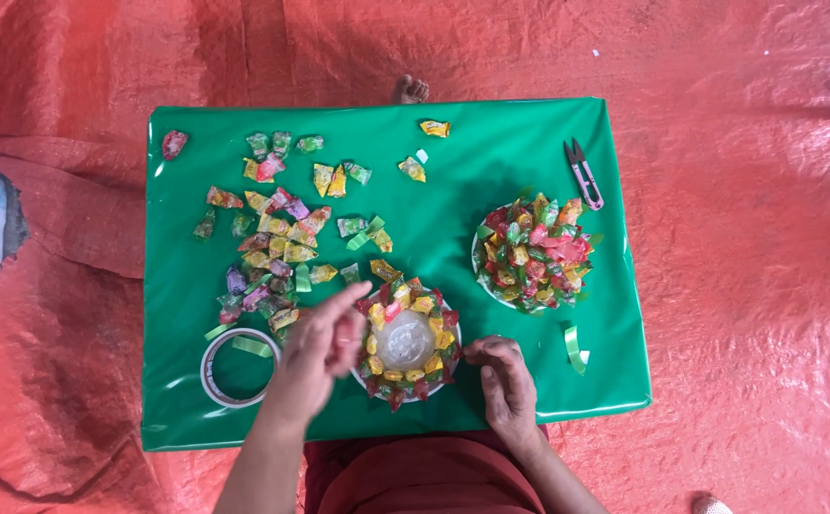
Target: Assembling a decorative candy tower by sticking individual wrapped candies onto a base using adhesive tape.
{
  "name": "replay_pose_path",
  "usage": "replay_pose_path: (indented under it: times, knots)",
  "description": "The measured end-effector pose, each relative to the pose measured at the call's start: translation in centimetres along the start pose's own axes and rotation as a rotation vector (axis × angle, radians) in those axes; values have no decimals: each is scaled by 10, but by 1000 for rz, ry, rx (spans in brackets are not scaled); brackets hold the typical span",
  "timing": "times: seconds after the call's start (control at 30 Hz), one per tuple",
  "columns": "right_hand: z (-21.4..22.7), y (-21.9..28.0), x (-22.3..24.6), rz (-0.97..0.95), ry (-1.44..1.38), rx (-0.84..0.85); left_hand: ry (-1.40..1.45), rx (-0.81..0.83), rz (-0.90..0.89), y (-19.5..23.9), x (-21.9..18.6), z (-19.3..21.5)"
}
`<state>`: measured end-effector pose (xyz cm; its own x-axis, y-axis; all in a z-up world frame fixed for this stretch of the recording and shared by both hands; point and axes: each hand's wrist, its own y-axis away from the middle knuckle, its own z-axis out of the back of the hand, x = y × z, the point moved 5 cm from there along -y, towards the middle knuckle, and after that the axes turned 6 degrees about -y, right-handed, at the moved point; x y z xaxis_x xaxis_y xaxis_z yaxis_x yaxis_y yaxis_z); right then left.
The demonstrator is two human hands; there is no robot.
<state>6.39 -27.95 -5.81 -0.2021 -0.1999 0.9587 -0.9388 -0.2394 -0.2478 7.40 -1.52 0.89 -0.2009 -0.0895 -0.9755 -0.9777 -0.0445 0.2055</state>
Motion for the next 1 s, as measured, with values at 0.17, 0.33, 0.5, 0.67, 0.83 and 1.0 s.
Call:
replay_pose_path:
  times: [0.17,0.33,0.5,0.67,0.83,1.0]
  knots:
    - [-12,-6,50,123,385,29,698,139,199,36,15,-39]
    - [-33,-10,86,167,455,182,175,103,-119,57,17,-61]
    - [-46,-11,93,287,636,244,98,64,-180,67,4,-66]
    - [-56,1,88,384,721,311,41,91,-125,75,18,-69]
    - [-56,-6,101,431,624,268,388,165,81,86,60,-74]
    - [-43,-40,108,242,591,269,222,131,-57,84,29,-54]
